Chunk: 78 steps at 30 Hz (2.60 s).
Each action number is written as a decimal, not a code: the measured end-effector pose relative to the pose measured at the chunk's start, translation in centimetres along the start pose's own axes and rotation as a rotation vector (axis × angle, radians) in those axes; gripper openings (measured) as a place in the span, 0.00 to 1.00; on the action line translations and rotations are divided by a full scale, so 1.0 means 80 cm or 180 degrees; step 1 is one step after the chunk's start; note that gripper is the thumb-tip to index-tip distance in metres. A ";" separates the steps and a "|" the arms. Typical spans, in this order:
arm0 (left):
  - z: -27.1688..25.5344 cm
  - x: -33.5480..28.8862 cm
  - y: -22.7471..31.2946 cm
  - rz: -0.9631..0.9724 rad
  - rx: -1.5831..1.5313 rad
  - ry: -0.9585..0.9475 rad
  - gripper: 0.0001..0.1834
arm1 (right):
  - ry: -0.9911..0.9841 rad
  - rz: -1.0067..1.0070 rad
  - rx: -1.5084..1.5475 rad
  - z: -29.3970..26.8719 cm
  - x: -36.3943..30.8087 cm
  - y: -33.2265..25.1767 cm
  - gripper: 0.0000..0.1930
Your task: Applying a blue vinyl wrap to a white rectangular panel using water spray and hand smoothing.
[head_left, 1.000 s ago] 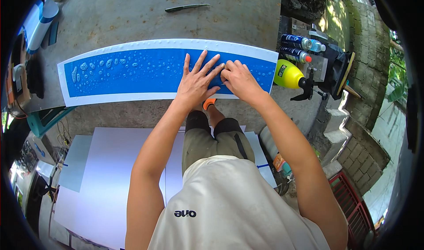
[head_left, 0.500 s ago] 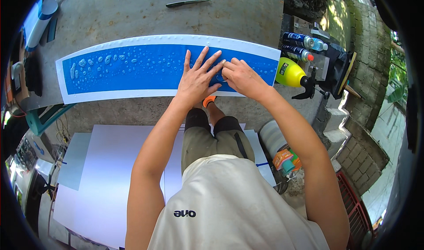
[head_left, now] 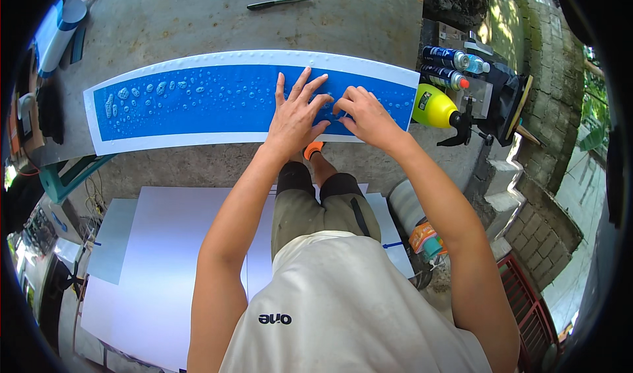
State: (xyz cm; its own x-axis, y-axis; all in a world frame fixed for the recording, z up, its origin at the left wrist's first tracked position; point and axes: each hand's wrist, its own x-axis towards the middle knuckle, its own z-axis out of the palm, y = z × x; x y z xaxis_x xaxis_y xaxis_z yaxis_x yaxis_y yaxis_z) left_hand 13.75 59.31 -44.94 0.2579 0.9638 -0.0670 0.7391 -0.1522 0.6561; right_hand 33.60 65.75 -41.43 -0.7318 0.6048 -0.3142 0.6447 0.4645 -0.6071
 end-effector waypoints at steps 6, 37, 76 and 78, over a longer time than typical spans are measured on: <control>0.001 0.002 0.009 -0.0049 -0.0057 0.0089 0.19 | 0.0024 0.0200 -0.0036 0.009 0.004 0.000 0.07; 0.010 0.011 0.022 -0.0299 -0.0044 0.0317 0.05 | 0.1518 0.3617 0.4421 0.066 -0.023 -0.060 0.12; 0.019 0.016 0.029 -0.0615 -0.0279 0.0307 0.10 | 0.1993 0.4222 0.5387 0.076 -0.011 -0.053 0.08; 0.019 0.015 0.028 -0.0588 -0.0237 0.0288 0.10 | 0.1979 0.4217 0.5344 0.077 -0.011 -0.053 0.08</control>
State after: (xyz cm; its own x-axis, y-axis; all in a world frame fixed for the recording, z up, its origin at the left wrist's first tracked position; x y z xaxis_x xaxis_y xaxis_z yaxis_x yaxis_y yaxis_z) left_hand 16.69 59.76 -44.68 0.0630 0.9901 -0.1257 0.7198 0.0422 0.6929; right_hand 30.18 59.25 -43.08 0.1884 0.2366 -0.9532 -0.4069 -0.8645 -0.2950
